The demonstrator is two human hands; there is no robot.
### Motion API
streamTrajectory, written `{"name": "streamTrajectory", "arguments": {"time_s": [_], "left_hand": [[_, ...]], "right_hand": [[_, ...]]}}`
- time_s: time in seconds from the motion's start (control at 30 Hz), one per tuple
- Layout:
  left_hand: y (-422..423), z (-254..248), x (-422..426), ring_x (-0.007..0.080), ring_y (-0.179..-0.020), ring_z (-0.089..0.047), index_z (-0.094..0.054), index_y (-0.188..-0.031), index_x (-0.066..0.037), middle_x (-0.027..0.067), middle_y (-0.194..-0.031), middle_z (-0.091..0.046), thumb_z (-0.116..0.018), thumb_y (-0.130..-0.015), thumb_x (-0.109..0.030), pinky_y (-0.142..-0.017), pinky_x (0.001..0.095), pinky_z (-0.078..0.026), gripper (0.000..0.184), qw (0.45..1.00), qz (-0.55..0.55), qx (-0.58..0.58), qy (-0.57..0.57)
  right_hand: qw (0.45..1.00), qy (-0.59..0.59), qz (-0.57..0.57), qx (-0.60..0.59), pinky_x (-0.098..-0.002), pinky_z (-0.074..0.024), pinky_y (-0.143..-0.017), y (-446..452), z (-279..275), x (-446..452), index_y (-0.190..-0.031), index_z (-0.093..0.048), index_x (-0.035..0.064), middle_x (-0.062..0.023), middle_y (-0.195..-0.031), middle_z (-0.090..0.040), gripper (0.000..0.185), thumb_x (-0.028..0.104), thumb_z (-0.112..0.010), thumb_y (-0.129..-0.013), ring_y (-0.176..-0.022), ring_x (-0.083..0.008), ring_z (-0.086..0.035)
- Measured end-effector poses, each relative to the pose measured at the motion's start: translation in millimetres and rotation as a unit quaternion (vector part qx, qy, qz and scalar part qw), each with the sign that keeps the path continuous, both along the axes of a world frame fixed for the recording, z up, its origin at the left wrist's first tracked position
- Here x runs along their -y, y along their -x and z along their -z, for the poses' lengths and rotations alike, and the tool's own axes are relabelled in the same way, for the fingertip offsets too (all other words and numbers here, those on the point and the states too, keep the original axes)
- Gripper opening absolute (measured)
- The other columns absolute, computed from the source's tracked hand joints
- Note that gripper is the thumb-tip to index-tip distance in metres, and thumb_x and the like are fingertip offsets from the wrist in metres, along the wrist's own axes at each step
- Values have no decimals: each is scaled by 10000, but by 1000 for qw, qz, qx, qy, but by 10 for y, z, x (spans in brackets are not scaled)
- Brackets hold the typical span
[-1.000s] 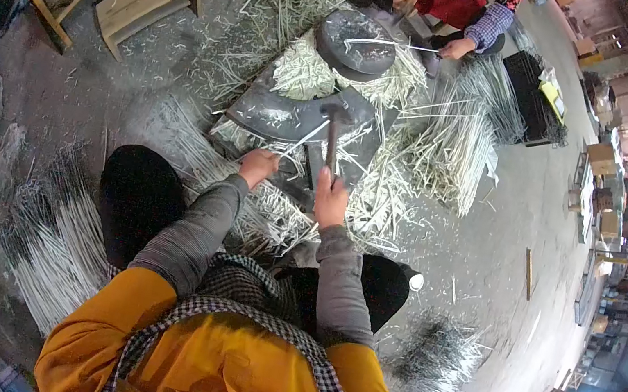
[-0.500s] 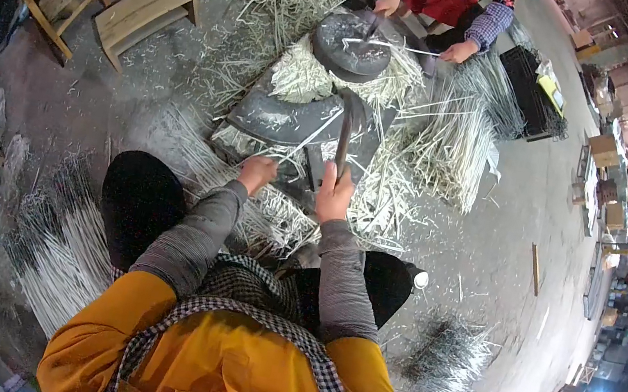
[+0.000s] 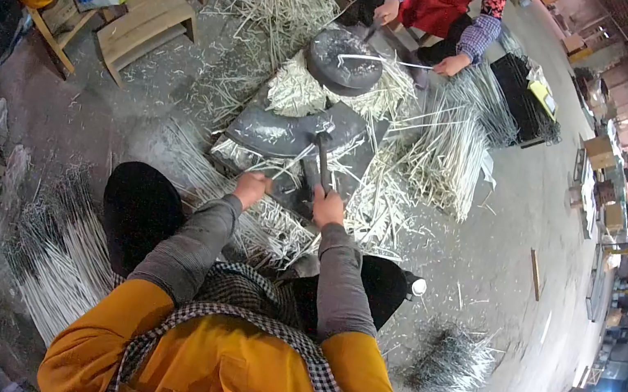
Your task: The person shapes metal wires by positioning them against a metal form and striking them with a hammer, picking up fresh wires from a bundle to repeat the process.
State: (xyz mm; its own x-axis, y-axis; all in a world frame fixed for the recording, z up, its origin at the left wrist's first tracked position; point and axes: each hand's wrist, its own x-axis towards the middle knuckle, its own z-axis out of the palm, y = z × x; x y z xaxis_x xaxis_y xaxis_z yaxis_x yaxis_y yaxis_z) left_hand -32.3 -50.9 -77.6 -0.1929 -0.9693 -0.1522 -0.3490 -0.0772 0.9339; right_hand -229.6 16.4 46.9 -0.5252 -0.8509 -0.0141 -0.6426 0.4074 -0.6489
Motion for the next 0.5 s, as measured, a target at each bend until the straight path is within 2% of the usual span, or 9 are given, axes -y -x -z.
{"name": "streamTrajectory", "arguments": {"time_s": [0.03, 0.1, 0.13, 0.17, 0.23, 0.27, 0.37, 0.4, 0.5], "left_hand": [[-14, -52, 36, 187, -552, -543, -625, -659, -15, 101, -581, -577, -622, -822, -232, -559, 361, -421, 271, 1000, -2, 0, 5], [-53, -112, 39, 322, -654, -573, -636, -696, -20, 172, -665, -594, -571, -821, -281, -611, 426, -434, 296, 998, 31, 32, 45], [-77, -110, -52, 390, -705, -588, -641, -715, -23, 208, -707, -602, -546, -821, -306, -637, 458, -441, 317, 996, 53, 50, 58], [-91, -86, -89, 390, -705, -588, -641, -715, -23, 208, -707, -602, -546, -821, -306, -637, 458, -441, 317, 996, 55, 51, 54], [-122, -82, -100, 236, -600, -535, -634, -672, -23, 119, -618, -576, -594, -824, -247, -587, 391, -424, 273, 997, 68, 37, 3], [-125, -111, -39, 159, -547, -508, -630, -650, -23, 74, -573, -563, -617, -825, -217, -561, 358, -416, 262, 997, 71, 30, -17], [-137, -292, -107, 158, -543, -509, -643, -658, -34, 65, -570, -564, -614, -828, -223, -554, 356, -412, 256, 995, 42, -26, -83], [-136, -327, -121, 157, -541, -509, -649, -663, -39, 61, -569, -564, -612, -830, -226, -551, 354, -410, 253, 991, 30, -54, -119], [-172, -372, -77, 151, -549, -512, -664, -683, -45, 57, -578, -573, -610, -831, -228, -554, 348, -410, 242, 996, 38, -34, -72]], "right_hand": [[998, -31, -7, 48, -445, -453, -623, 29, -34, 29, -842, -556, -49, -224, -695, -608, 557, 504, -501, -874, -690, -361, -628], [984, -101, -25, 145, -453, -453, -634, 49, -50, 73, -826, -558, -46, -241, -700, -607, 559, 509, -510, -870, -694, -371, -625], [983, -107, -23, 148, -453, -453, -634, 31, -14, 28, -826, -558, -46, -241, -700, -607, 559, 509, -510, -870, -694, -371, -625], [986, -38, -14, 160, -453, -453, -640, -52, -198, 50, -838, -568, -47, -244, -708, -609, 561, 511, -511, -869, -696, -372, -625], [978, 106, 6, 177, -452, -452, -652, -180, -562, 82, -862, -586, -48, -251, -725, -615, 566, 513, -513, -866, -702, -375, -624], [978, 111, 7, 177, -452, -452, -652, -129, -460, 86, -862, -586, -48, -251, -725, -615, 566, 513, -513, -866, -702, -375, -624], [997, -65, -7, -52, -454, -448, -656, 86, 98, 53, -881, -595, -52, -262, -728, -613, 570, 512, -515, -863, -707, -382, -623], [997, -62, -9, -53, -454, -448, -656, 108, 76, 71, -881, -595, -52, -262, -728, -613, 570, 512, -515, -863, -707, -382, -623], [990, -55, 17, 128, -463, -454, -667, 130, 61, 108, -890, -596, -62, -280, -753, -612, 589, 519, -510, -862, -741, -406, -623]]}}
